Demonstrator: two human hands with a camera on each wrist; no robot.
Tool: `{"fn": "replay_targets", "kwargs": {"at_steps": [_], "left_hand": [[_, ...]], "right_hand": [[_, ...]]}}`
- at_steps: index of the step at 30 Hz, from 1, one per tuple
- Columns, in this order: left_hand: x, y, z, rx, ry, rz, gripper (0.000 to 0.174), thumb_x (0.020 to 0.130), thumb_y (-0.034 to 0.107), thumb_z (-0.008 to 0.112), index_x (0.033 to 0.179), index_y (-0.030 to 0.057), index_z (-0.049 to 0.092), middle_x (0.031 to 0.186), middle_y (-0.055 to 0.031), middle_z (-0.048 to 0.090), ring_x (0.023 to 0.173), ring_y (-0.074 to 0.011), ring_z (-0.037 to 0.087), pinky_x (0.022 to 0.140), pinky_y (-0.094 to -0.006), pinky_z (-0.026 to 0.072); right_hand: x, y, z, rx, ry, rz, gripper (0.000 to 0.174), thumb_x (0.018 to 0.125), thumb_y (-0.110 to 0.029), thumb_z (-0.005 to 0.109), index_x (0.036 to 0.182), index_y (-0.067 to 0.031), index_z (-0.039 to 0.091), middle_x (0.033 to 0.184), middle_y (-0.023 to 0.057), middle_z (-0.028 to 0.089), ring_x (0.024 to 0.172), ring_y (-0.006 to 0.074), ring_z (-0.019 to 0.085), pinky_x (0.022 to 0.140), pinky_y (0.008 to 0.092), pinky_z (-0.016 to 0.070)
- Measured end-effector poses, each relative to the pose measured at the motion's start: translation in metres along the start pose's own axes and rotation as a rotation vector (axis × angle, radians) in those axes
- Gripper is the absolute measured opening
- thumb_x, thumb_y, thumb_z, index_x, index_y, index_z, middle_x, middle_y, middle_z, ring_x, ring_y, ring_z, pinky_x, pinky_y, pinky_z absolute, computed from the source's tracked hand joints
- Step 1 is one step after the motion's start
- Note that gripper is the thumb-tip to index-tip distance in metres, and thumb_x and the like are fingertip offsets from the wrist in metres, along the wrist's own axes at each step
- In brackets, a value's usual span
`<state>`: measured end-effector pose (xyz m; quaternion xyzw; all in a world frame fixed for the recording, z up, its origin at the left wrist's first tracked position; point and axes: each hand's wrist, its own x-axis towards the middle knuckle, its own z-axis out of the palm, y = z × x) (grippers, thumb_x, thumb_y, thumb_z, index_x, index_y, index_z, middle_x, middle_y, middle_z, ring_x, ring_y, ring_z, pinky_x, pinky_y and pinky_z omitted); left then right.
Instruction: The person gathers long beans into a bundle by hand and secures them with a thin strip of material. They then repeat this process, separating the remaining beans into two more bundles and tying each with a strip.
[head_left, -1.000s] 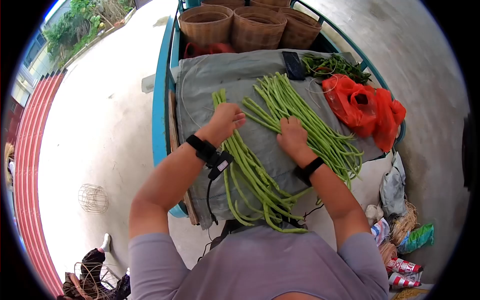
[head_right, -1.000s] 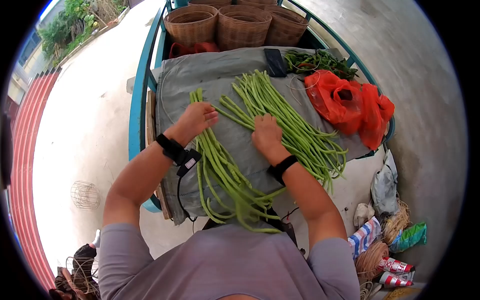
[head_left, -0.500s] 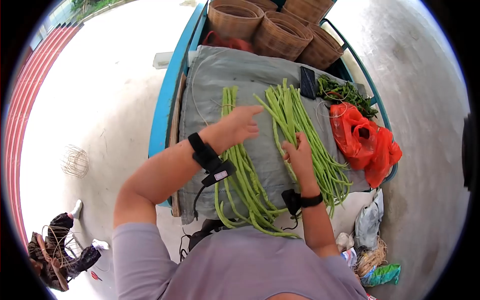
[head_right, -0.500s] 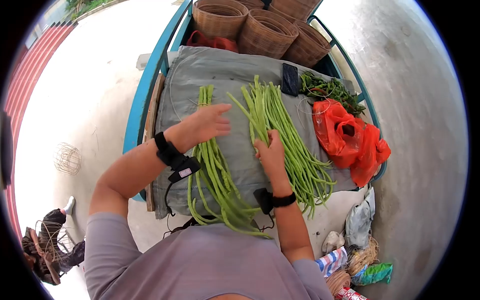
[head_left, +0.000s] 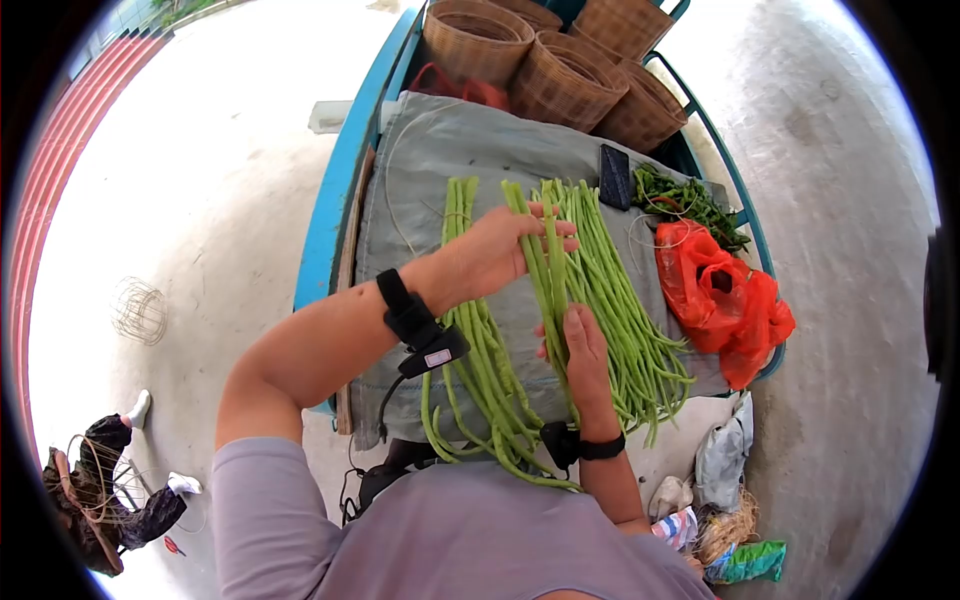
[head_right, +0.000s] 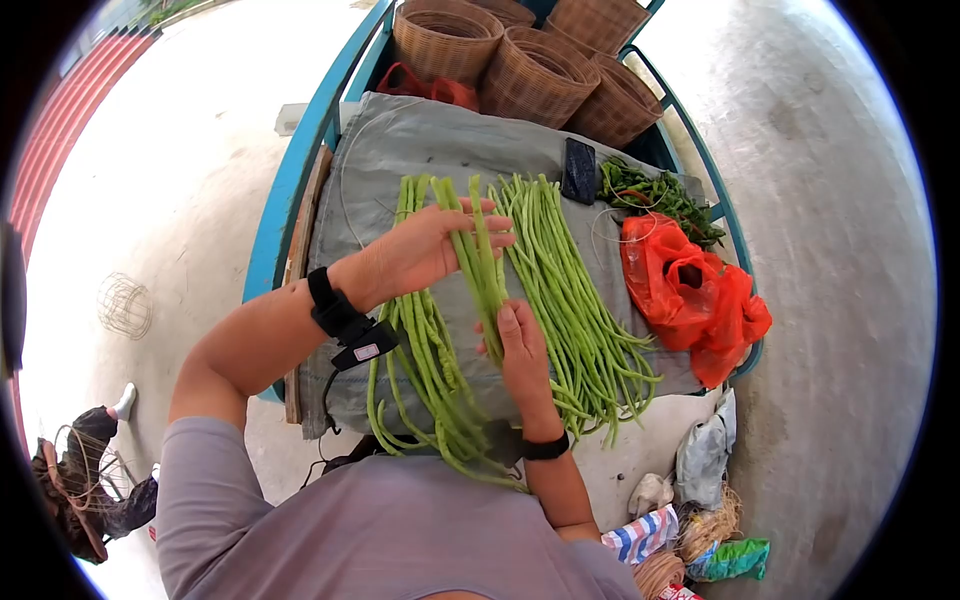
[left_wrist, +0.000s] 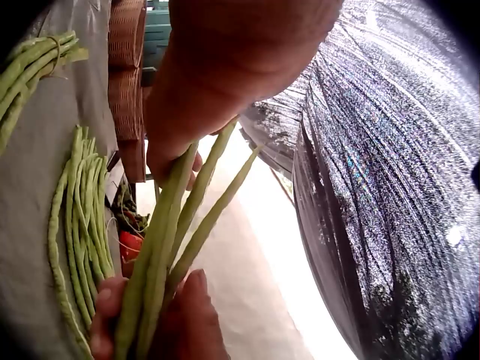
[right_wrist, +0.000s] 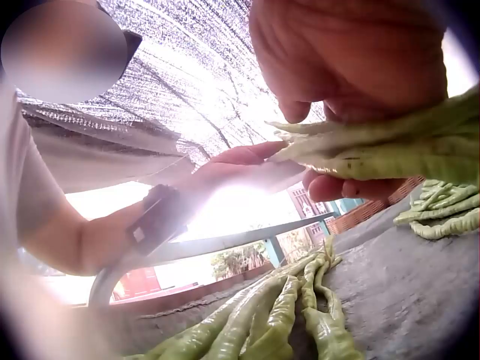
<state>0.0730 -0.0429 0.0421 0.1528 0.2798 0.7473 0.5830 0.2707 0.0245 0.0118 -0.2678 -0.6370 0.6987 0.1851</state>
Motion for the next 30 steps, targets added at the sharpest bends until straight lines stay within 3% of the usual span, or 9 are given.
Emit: {"fn": "replay_targets", "kwargs": {"at_steps": [3,8,15,18,21,24,27,30], "left_hand": [[0.0,-0.001,0.0,-0.017,-0.074,-0.028,0.043,0.096,0.006,0.041,0.136,-0.0029,0.029,0.129,-0.0236,0.05,0.122,-0.0341,0.051,0.102,-0.0421,0.0445],[-0.006,-0.001,0.004,-0.095,-0.204,-0.086,0.045,0.094,0.006,0.042,0.136,-0.001,0.029,0.129,-0.0235,0.051,0.123,-0.0351,0.05,0.104,-0.0437,0.0418],[0.002,-0.009,-0.006,-0.033,-0.239,-0.075,0.033,0.1,0.019,0.045,0.127,0.0011,0.043,0.124,-0.0185,0.057,0.119,-0.0334,0.055,0.103,-0.042,0.0432],[0.002,-0.011,-0.007,-0.031,-0.22,-0.066,0.028,0.102,0.021,0.044,0.12,0.0017,0.049,0.123,-0.0169,0.059,0.118,-0.032,0.056,0.101,-0.0411,0.0452],[-0.001,-0.01,-0.004,-0.019,-0.179,-0.067,0.026,0.102,0.021,0.044,0.117,0.0017,0.053,0.124,-0.0168,0.058,0.118,-0.0308,0.056,0.1,-0.0407,0.0464],[-0.001,-0.009,-0.001,0.035,-0.124,-0.075,0.027,0.102,0.021,0.044,0.117,0.0003,0.054,0.126,-0.0183,0.057,0.121,-0.0295,0.054,0.102,-0.0406,0.0453],[-0.002,-0.012,0.003,0.017,-0.089,-0.067,0.031,0.102,0.022,0.044,0.12,-0.0019,0.052,0.129,-0.0192,0.055,0.124,-0.0281,0.051,0.105,-0.0395,0.0425],[-0.001,-0.013,0.002,0.002,-0.165,-0.041,0.037,0.102,0.023,0.044,0.128,-0.0023,0.047,0.132,-0.019,0.052,0.127,-0.0273,0.048,0.108,-0.0383,0.04]], "right_hand": [[0.0,-0.001,-0.004,0.034,0.028,0.056,0.023,0.1,-0.028,0.053,0.101,-0.005,0.054,0.084,0.002,0.061,0.067,0.0058,0.054,0.059,0.0227,0.0461],[0.0,-0.005,-0.002,-0.064,0.053,-0.018,0.026,0.1,-0.031,0.051,0.101,-0.0053,0.056,0.078,0.002,0.059,0.062,0.0071,0.053,0.058,0.0225,0.0456],[-0.003,-0.007,-0.001,-0.133,0.034,-0.059,0.026,0.101,-0.029,0.049,0.1,-0.0046,0.057,0.074,-0.0019,0.053,0.063,0.0041,0.049,0.056,0.0213,0.0432],[-0.003,-0.003,-0.001,-0.291,0.106,-0.101,0.025,0.101,-0.026,0.05,0.099,-0.0031,0.06,0.072,0.0023,0.054,0.061,0.0101,0.052,0.056,0.026,0.0434],[0.004,0.001,-0.005,-0.754,0.279,-0.506,0.021,0.099,-0.021,0.051,0.1,-0.0017,0.061,0.071,0.0071,0.056,0.06,0.0186,0.054,0.058,0.031,0.0436],[0.007,-0.013,0.0,-0.838,0.369,-0.706,0.018,0.097,-0.016,0.052,0.1,-0.0004,0.061,0.076,0.0112,0.059,0.064,0.0255,0.055,0.061,0.0343,0.0436],[0.013,-0.016,0.005,-0.725,0.344,-0.592,0.018,0.098,-0.016,0.051,0.102,-0.0008,0.061,0.08,0.0082,0.059,0.069,0.0176,0.054,0.063,0.03,0.0433],[0.017,-0.001,0.007,-0.289,0.168,-0.242,0.018,0.1,-0.016,0.051,0.103,-0.0008,0.06,0.082,0.0035,0.057,0.072,0.0106,0.051,0.064,0.0259,0.0419]]}}
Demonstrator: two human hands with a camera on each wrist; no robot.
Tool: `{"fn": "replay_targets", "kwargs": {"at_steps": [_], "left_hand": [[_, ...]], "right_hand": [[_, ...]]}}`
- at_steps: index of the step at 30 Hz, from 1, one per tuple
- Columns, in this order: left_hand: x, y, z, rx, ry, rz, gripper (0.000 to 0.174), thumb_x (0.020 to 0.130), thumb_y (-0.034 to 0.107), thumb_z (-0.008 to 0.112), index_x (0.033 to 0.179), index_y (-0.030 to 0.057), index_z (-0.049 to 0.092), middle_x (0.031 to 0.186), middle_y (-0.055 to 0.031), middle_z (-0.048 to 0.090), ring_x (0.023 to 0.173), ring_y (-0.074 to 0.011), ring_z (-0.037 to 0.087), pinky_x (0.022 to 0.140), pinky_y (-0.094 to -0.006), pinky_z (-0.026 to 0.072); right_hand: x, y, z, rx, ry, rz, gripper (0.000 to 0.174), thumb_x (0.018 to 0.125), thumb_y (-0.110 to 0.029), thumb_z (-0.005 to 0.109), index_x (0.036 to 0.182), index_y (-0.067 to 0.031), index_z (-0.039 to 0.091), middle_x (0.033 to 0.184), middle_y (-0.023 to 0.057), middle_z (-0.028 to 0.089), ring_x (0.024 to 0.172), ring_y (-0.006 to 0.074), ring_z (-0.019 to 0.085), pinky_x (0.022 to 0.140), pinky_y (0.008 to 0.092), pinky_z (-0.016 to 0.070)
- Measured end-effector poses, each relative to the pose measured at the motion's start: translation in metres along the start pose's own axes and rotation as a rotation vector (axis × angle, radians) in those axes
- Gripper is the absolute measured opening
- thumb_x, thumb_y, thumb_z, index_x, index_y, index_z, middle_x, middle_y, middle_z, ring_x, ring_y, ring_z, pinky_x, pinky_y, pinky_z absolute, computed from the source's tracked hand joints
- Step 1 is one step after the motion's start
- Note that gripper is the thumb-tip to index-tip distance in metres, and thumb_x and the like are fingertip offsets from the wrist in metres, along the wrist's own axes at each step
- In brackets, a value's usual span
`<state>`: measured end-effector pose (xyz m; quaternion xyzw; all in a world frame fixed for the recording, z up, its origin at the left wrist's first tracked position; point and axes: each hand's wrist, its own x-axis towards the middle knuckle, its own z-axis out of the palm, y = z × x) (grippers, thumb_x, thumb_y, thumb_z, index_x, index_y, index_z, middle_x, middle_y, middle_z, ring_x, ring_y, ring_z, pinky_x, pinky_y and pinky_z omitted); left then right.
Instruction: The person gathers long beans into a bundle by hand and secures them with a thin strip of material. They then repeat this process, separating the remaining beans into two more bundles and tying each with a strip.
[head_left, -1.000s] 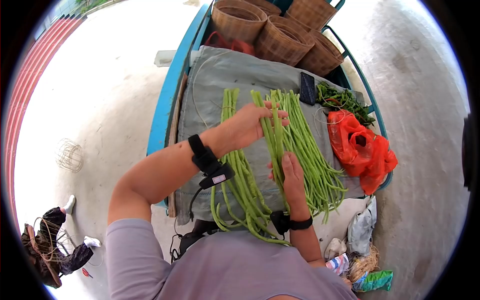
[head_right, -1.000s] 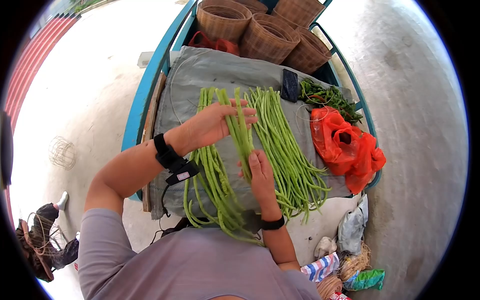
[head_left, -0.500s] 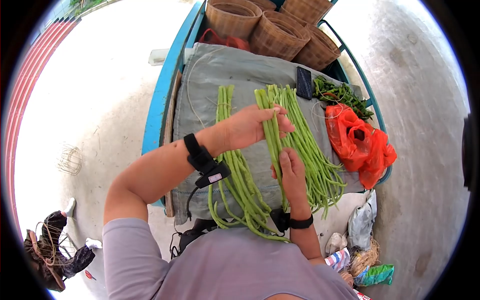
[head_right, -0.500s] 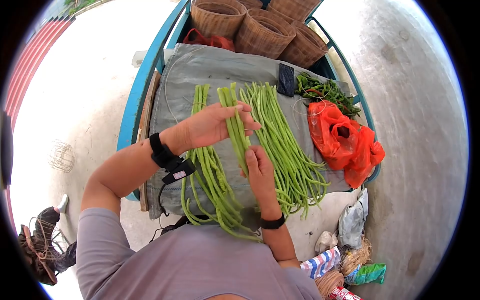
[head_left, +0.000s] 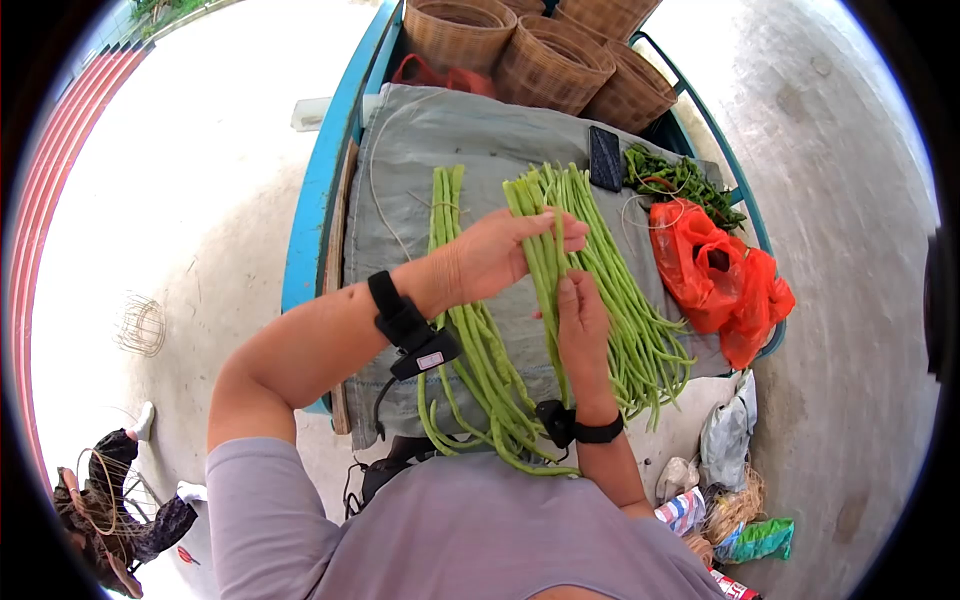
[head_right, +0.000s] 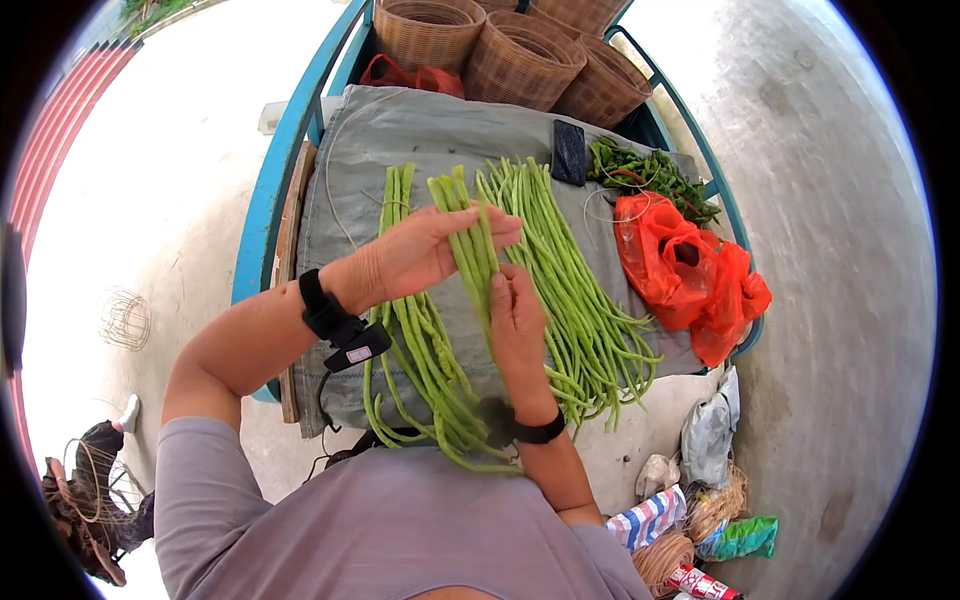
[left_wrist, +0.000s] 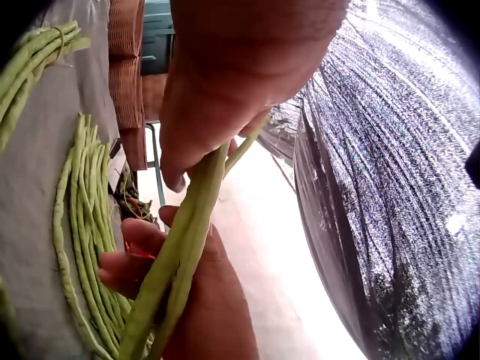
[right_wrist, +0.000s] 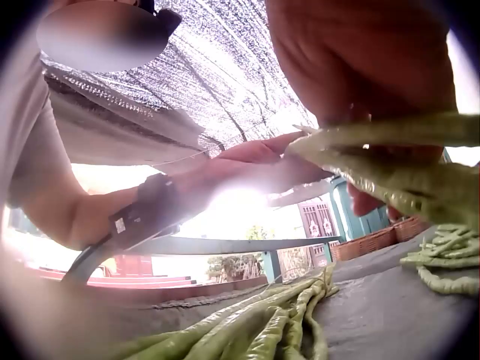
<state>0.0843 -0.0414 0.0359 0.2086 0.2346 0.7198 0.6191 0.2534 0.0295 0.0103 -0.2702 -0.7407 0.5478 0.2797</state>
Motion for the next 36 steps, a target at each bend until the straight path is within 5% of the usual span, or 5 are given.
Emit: {"fn": "replay_targets", "kwargs": {"at_steps": [8,15,27,33,36], "left_hand": [[-0.005,0.003,0.008,0.046,-0.041,0.02,0.045,0.103,0.027,0.042,0.139,0.0005,0.036,0.137,-0.0183,0.048,0.129,-0.0291,0.046,0.108,-0.0389,0.0391],[-0.002,0.0,0.003,0.073,-0.056,0.022,0.034,0.104,0.026,0.039,0.12,-0.0001,0.053,0.129,-0.0172,0.055,0.127,-0.029,0.048,0.107,-0.0392,0.0406],[-0.003,-0.003,0.01,0.044,0.011,0.048,0.03,0.103,0.022,0.04,0.12,0.0,0.052,0.126,-0.0146,0.056,0.122,-0.0236,0.052,0.106,-0.0361,0.0414],[0.001,-0.005,0.0,0.03,0.007,0.051,0.026,0.103,0.023,0.041,0.109,0.0018,0.055,0.113,-0.0134,0.061,0.115,-0.0249,0.056,0.105,-0.0376,0.0426],[0.001,-0.006,-0.004,-0.077,0.078,0.054,0.024,0.103,0.023,0.043,0.106,0.003,0.055,0.108,-0.0127,0.062,0.112,-0.0257,0.058,0.104,-0.0395,0.0438]], "right_hand": [[-0.006,-0.006,-0.002,0.022,0.066,-0.039,0.019,0.099,-0.018,0.053,0.103,0.0004,0.059,0.077,-0.0026,0.054,0.069,0.0052,0.046,0.06,0.0211,0.0381],[-0.01,-0.007,-0.003,-0.035,0.1,-0.063,0.02,0.098,-0.018,0.055,0.1,0.0011,0.06,0.077,-0.0015,0.053,0.068,0.0062,0.045,0.06,0.0228,0.0383],[0.008,-0.03,0.001,-0.385,0.165,-0.286,0.017,0.094,-0.017,0.059,0.093,-0.0008,0.063,0.078,0.0082,0.054,0.067,0.019,0.053,0.063,0.0315,0.0425],[0.004,-0.028,0.002,-0.125,0.03,-0.097,0.026,0.091,-0.022,0.062,0.108,-0.0029,0.057,0.087,0.0108,0.061,0.074,0.0217,0.059,0.067,0.0333,0.0451],[-0.011,-0.015,-0.005,-0.42,-0.122,-0.032,0.035,0.089,-0.022,0.061,0.116,-0.0039,0.049,0.088,0.0153,0.063,0.077,0.0298,0.062,0.069,0.038,0.0466]]}}
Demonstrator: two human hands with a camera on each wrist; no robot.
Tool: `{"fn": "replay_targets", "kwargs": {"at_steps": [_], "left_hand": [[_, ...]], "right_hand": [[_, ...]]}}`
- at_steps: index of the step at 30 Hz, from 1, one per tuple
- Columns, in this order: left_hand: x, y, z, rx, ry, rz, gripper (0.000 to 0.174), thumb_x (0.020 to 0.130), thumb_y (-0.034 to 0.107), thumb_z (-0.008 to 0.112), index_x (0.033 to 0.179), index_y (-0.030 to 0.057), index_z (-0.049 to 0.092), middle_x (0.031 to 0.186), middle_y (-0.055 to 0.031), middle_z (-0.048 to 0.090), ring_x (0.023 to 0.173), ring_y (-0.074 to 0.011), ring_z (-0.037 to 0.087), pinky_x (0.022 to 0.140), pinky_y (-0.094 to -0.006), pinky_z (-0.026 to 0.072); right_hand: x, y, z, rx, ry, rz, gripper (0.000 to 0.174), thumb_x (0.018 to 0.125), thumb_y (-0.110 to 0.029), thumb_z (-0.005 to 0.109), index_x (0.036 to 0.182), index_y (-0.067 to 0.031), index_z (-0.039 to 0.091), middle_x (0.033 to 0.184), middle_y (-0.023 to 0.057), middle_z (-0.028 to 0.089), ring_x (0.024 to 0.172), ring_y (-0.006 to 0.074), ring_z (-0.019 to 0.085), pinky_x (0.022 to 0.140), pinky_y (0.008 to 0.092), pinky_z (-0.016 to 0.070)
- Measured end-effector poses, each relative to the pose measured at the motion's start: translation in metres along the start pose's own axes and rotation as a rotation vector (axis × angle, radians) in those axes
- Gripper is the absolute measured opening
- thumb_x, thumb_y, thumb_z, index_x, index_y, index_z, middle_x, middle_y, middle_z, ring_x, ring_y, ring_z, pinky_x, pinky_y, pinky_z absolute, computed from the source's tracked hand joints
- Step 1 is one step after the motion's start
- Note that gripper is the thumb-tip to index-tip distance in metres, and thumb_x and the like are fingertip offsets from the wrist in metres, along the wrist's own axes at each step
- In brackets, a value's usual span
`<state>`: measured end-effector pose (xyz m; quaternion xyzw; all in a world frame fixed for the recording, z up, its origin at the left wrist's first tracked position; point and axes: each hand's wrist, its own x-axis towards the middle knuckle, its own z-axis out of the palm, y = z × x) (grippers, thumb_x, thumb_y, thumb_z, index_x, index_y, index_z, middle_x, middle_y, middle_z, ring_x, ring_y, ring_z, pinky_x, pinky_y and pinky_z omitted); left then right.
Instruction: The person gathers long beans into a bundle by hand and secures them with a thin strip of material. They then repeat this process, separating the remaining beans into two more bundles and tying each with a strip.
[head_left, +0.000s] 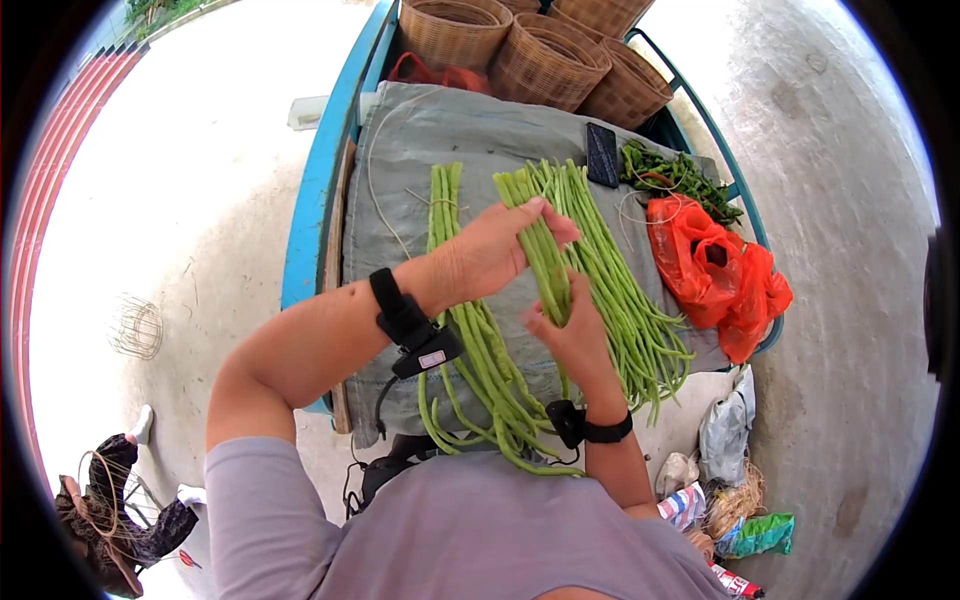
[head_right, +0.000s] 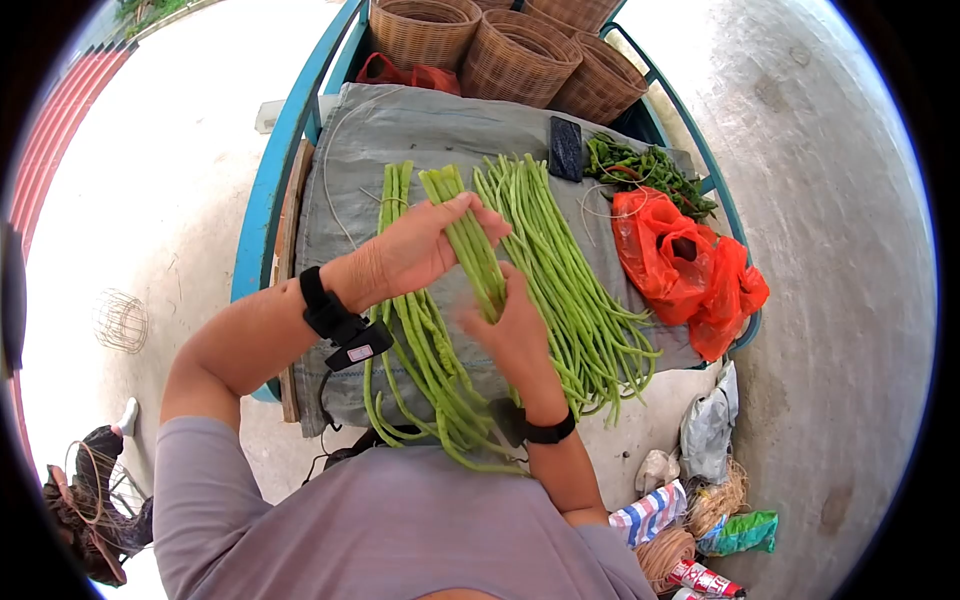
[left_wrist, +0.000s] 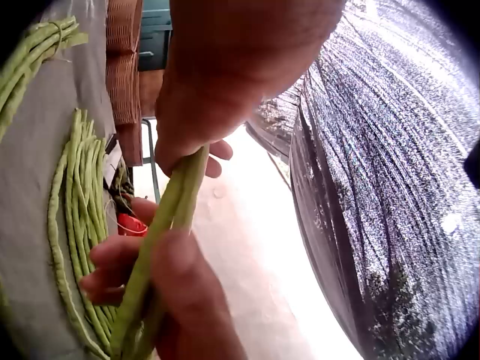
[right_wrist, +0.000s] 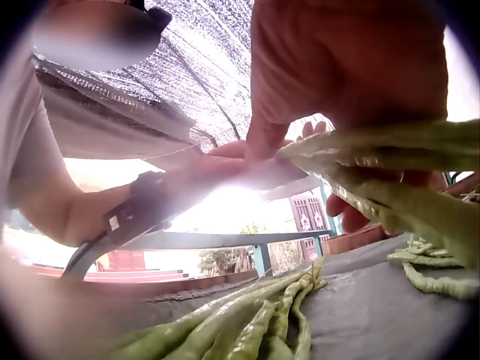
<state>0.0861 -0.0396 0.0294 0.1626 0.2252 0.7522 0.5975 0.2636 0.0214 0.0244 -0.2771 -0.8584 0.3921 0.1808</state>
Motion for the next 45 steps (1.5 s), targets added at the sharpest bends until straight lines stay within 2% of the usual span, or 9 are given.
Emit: {"fn": "replay_targets", "kwargs": {"at_steps": [8,12,14,17,24,30,34,40,45], "left_hand": [[-0.007,-0.005,0.011,0.01,0.2,-0.027,0.022,0.097,0.026,0.055,0.107,0.007,0.055,0.108,-0.012,0.063,0.108,-0.0273,0.059,0.095,-0.0449,0.0482],[-0.013,-0.008,0.016,-0.049,0.16,-0.121,0.025,0.096,0.033,0.057,0.093,0.0082,0.055,0.081,-0.0031,0.06,0.089,-0.0244,0.062,0.089,-0.0447,0.0499],[-0.009,-0.01,0.001,-0.05,0.101,-0.105,0.029,0.096,0.036,0.058,0.085,0.0091,0.053,0.067,0.0013,0.053,0.075,-0.0219,0.061,0.085,-0.0438,0.0511],[-0.003,0.001,0.001,0.034,0.365,-0.037,0.036,0.096,0.038,0.056,0.076,0.0102,0.049,0.057,0.0035,0.043,0.061,-0.018,0.054,0.078,-0.0416,0.0521],[0.009,0.037,-0.015,-0.102,0.605,0.143,0.034,0.097,0.038,0.054,0.08,0.01,0.046,0.058,0.0035,0.04,0.056,-0.0141,0.046,0.071,-0.0393,0.0514],[0.015,0.034,-0.022,-0.053,0.694,0.095,0.034,0.099,0.038,0.048,0.084,0.008,0.045,0.064,-0.0004,0.04,0.059,-0.0167,0.045,0.069,-0.0412,0.0522],[0.016,0.031,-0.028,-0.054,0.693,0.138,0.033,0.098,0.037,0.051,0.084,0.0082,0.045,0.061,0.0013,0.04,0.056,-0.0147,0.043,0.067,-0.04,0.0514],[0.022,0.046,-0.031,-0.167,0.651,0.218,0.032,0.099,0.035,0.051,0.085,0.0074,0.045,0.06,0.0022,0.039,0.055,-0.0135,0.041,0.069,-0.0387,0.0506],[0.022,0.042,-0.029,-0.091,0.669,0.18,0.032,0.099,0.036,0.049,0.087,0.0061,0.046,0.06,0.0025,0.038,0.054,-0.0135,0.041,0.072,-0.0399,0.0515]], "right_hand": [[-0.001,0.0,-0.001,-0.071,-0.116,-0.011,0.035,0.087,-0.017,0.059,0.117,-0.0046,0.046,0.086,0.0242,0.06,0.082,0.0439,0.059,0.069,0.0482,0.0445],[-0.001,-0.005,0.008,0.095,-0.094,-0.055,0.031,0.087,-0.012,0.061,0.113,-0.0003,0.052,0.084,0.0186,0.058,0.076,0.0316,0.058,0.068,0.0357,0.0448],[-0.002,-0.003,0.005,-0.011,-0.128,-0.027,0.034,0.084,-0.014,0.063,0.114,-0.0009,0.053,0.086,0.0196,0.061,0.079,0.0341,0.06,0.07,0.0371,0.0461],[-0.011,0.014,-0.007,-0.257,-0.187,0.048,0.038,0.081,-0.017,0.064,0.116,-0.007,0.054,0.089,0.0183,0.064,0.084,0.0365,0.062,0.072,0.0422,0.0479],[-0.057,0.074,-0.073,-0.592,-0.064,0.121,0.036,0.074,-0.019,0.067,0.108,-0.0103,0.06,0.092,0.0142,0.065,0.085,0.034,0.063,0.072,0.0406,0.0482],[-0.058,0.055,-0.125,-0.745,-0.362,0.234,0.027,0.071,-0.016,0.066,0.097,-0.0078,0.062,0.092,0.0102,0.063,0.087,0.0325,0.061,0.075,0.0402,0.0478],[-0.049,0.047,-0.138,-0.858,-0.23,-0.057,0.024,0.071,-0.009,0.065,0.095,-0.0052,0.06,0.09,0.0118,0.062,0.08,0.0321,0.059,0.072,0.0379,0.0477],[-0.042,-0.027,-0.156,-0.453,0.253,0.04,0.028,0.075,-0.006,0.067,0.103,-0.005,0.062,0.087,0.0094,0.066,0.071,0.0255,0.06,0.068,0.0295,0.047],[-0.032,-0.021,-0.167,-0.779,0.067,0.113,0.031,0.075,-0.003,0.068,0.105,-0.0095,0.065,0.093,0.0082,0.068,0.079,0.0243,0.065,0.072,0.032,0.049]]}}
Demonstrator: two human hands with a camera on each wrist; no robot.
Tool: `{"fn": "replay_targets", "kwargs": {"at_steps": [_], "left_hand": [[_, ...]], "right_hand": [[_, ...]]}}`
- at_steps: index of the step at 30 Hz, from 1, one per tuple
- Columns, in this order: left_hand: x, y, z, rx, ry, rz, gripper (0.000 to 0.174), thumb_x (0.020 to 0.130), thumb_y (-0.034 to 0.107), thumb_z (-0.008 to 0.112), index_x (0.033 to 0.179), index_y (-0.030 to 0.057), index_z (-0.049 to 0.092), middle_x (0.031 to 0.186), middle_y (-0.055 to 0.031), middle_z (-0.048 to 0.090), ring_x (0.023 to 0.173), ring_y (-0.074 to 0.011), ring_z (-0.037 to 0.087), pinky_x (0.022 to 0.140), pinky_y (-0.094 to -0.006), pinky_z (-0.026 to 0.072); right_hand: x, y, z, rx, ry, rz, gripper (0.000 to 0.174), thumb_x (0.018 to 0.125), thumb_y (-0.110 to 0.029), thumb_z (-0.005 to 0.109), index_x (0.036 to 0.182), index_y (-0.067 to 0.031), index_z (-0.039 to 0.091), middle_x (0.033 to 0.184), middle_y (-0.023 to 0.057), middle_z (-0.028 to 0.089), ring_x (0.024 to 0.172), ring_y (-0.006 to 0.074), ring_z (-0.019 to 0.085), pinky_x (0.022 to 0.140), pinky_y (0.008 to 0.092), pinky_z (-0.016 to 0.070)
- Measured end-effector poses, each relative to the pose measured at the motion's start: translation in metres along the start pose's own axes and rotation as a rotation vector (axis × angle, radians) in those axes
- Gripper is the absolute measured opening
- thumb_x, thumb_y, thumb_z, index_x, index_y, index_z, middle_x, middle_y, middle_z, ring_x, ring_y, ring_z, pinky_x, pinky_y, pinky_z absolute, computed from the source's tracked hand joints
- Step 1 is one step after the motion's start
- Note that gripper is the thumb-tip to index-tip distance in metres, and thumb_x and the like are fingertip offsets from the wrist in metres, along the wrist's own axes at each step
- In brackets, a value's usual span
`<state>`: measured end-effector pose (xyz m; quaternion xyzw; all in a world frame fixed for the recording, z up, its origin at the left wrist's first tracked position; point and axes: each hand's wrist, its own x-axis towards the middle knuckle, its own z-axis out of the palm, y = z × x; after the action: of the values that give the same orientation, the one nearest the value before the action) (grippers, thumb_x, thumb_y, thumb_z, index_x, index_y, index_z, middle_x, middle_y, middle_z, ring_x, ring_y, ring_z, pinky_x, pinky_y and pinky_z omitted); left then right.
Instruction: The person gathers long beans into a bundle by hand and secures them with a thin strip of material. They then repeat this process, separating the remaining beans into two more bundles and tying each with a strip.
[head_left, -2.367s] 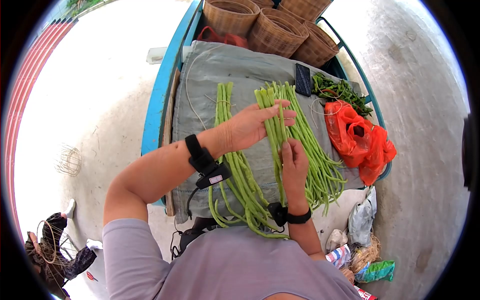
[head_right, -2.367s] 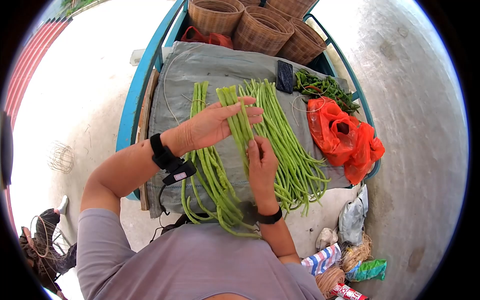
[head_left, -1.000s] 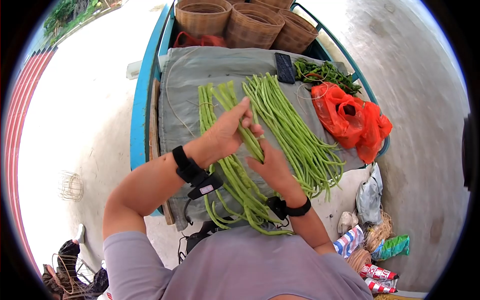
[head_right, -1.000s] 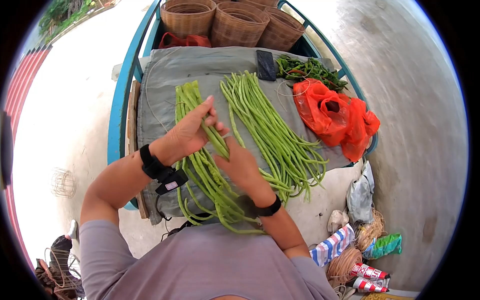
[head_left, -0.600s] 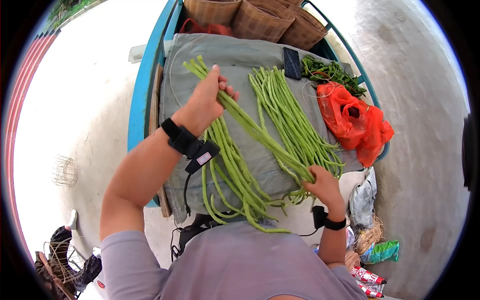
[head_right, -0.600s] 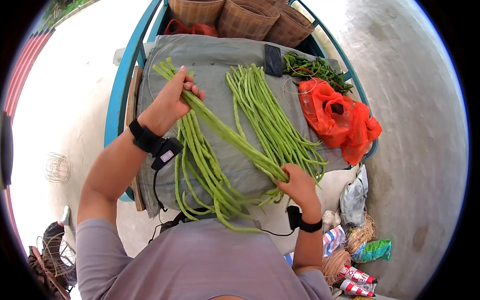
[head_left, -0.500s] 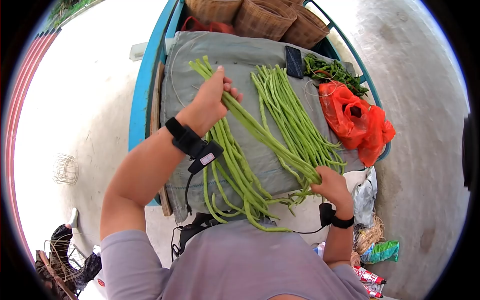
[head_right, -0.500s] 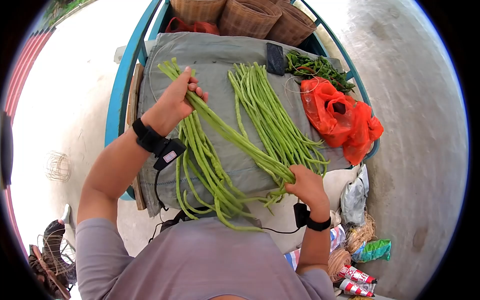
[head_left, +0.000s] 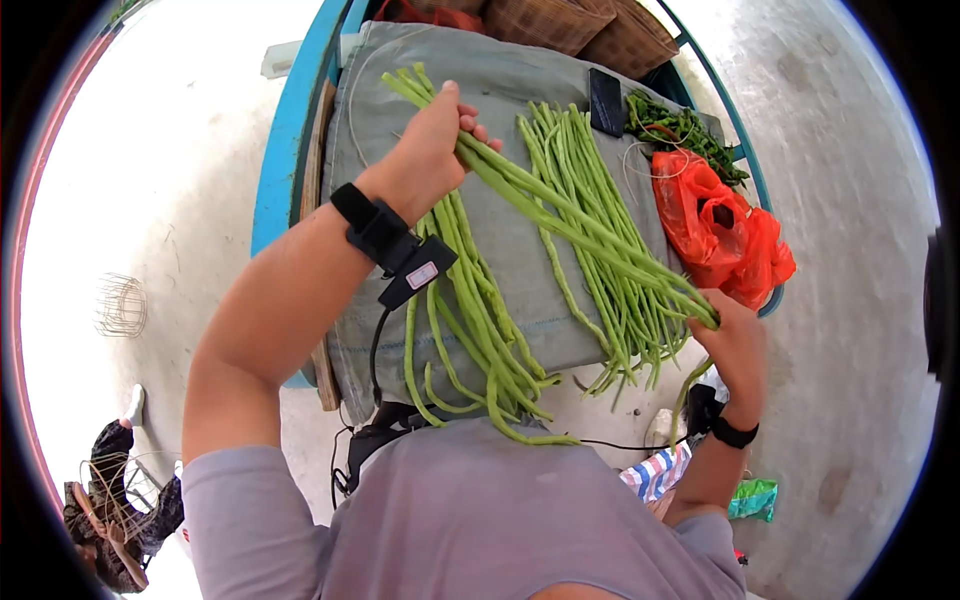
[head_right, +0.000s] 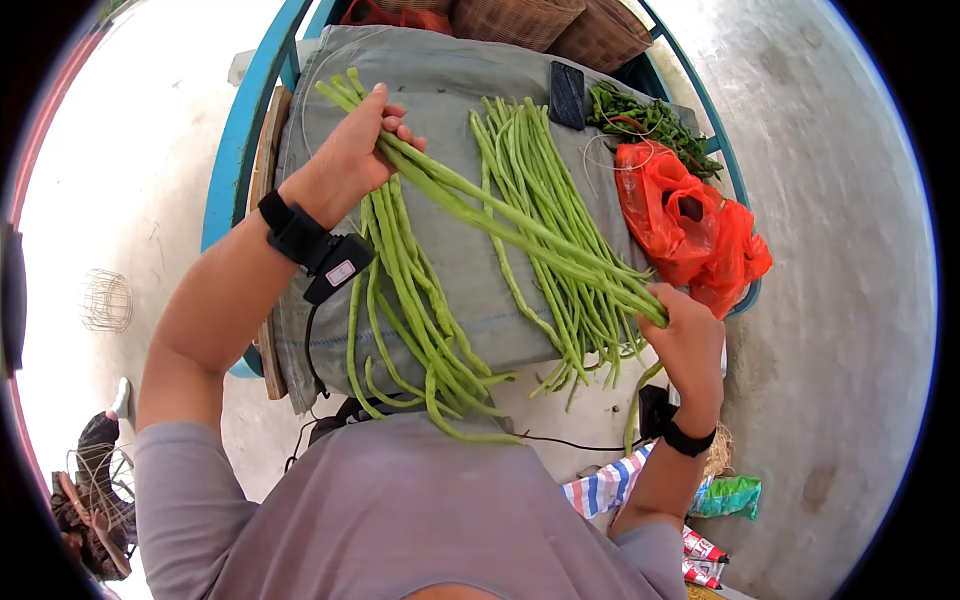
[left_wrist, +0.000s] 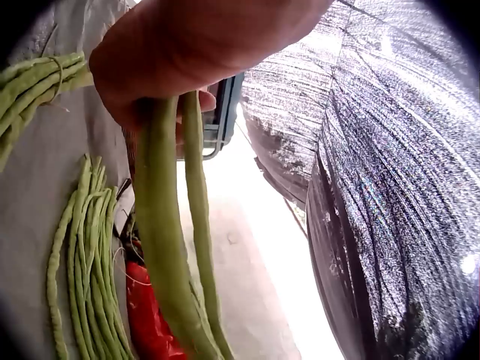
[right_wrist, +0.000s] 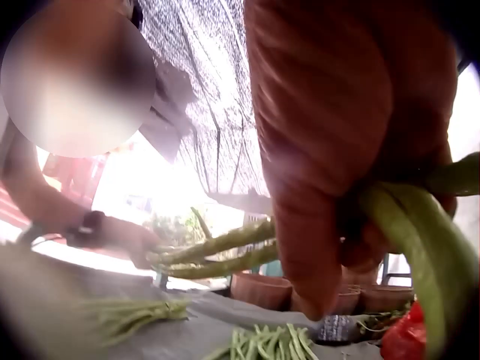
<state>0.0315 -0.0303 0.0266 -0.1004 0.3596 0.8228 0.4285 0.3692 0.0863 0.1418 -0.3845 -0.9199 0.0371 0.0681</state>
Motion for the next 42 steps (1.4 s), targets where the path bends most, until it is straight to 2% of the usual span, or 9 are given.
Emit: {"fn": "replay_targets", "kwargs": {"at_steps": [6,9,11,13,16,23,32,38,42], "left_hand": [[0.004,-0.001,-0.001,0.018,0.006,-0.03,0.033,0.099,0.037,0.049,0.09,0.0049,0.046,0.061,0.0021,0.039,0.056,-0.0139,0.044,0.071,-0.0423,0.0531],[0.007,-0.005,-0.005,0.07,-0.005,-0.048,0.033,0.099,0.036,0.049,0.091,0.0046,0.047,0.062,0.0014,0.041,0.057,-0.0152,0.047,0.069,-0.0426,0.0541],[0.009,-0.007,-0.008,0.109,-0.025,-0.042,0.033,0.099,0.037,0.049,0.092,0.0041,0.049,0.063,0.0009,0.042,0.059,-0.0167,0.05,0.068,-0.0425,0.0546],[0.009,-0.007,-0.008,0.201,-0.012,-0.044,0.034,0.099,0.037,0.05,0.095,0.0036,0.051,0.064,0.0005,0.044,0.061,-0.0182,0.052,0.067,-0.0417,0.0548],[0.008,-0.012,-0.009,0.265,0.0,-0.067,0.035,0.098,0.038,0.051,0.097,0.0029,0.054,0.065,0.0,0.044,0.063,-0.02,0.054,0.067,-0.041,0.0549],[0.019,-0.019,-0.021,0.294,-0.092,-0.114,0.036,0.098,0.039,0.05,0.103,0.0037,0.055,0.08,-0.0056,0.06,0.074,-0.0231,0.062,0.07,-0.0418,0.0549],[0.013,-0.022,-0.013,0.333,-0.012,-0.137,0.043,0.097,0.041,0.052,0.121,0.0056,0.05,0.119,-0.0208,0.053,0.089,-0.0328,0.062,0.078,-0.046,0.0555],[0.0,-0.018,-0.007,0.174,-0.135,-0.134,0.038,0.099,0.036,0.049,0.124,0.0086,0.046,0.113,-0.0192,0.06,0.098,-0.0332,0.063,0.083,-0.0482,0.0553],[-0.001,-0.014,-0.003,0.175,-0.266,-0.139,0.034,0.101,0.032,0.044,0.125,0.0076,0.045,0.114,-0.0181,0.062,0.104,-0.0329,0.062,0.087,-0.047,0.0538]], "right_hand": [[0.011,-0.012,-0.026,-0.264,0.457,-0.222,0.036,0.067,-0.004,0.074,0.101,-0.0103,0.066,0.094,0.0053,0.065,0.087,0.0237,0.063,0.079,0.035,0.046],[0.024,0.013,0.01,-0.058,-0.106,-0.294,0.04,0.063,-0.006,0.077,0.102,-0.01,0.066,0.093,0.006,0.065,0.09,0.025,0.062,0.081,0.0379,0.0442],[0.024,0.039,0.052,-0.085,-0.452,-0.471,0.06,0.062,-0.02,0.082,0.118,-0.008,0.06,0.112,0.0137,0.064,0.1,0.0331,0.06,0.089,0.0407,0.0444],[0.031,0.029,0.078,0.067,-0.303,-0.514,0.06,0.071,-0.026,0.077,0.124,-0.0083,0.056,0.119,0.0161,0.061,0.107,0.0334,0.059,0.093,0.0402,0.0452],[0.047,-0.016,0.103,0.368,-0.333,-0.22,0.052,0.079,-0.031,0.071,0.123,-0.0074,0.057,0.114,0.0164,0.063,0.1,0.0327,0.062,0.087,0.041,0.0477],[0.09,-0.071,0.197,-0.112,-0.216,-0.25,0.04,0.082,-0.035,0.066,0.113,-0.0105,0.06,0.1,0.0124,0.067,0.092,0.0321,0.064,0.072,0.0445,0.0486],[0.074,-0.064,0.171,0.807,-0.227,-0.122,0.03,0.083,-0.013,0.065,0.112,-0.0046,0.064,0.078,0.0006,0.057,0.069,0.0106,0.055,0.063,0.0258,0.0447],[0.047,-0.078,0.147,0.876,-0.105,-0.327,0.027,0.086,-0.001,0.062,0.113,-0.0003,0.062,0.085,0.0004,0.053,0.073,0.0077,0.051,0.065,0.0229,0.0435],[0.049,-0.079,0.151,0.969,-0.078,-0.257,0.028,0.087,-0.001,0.061,0.115,-0.002,0.063,0.086,0.0011,0.052,0.076,0.008,0.051,0.068,0.0229,0.0435]]}}
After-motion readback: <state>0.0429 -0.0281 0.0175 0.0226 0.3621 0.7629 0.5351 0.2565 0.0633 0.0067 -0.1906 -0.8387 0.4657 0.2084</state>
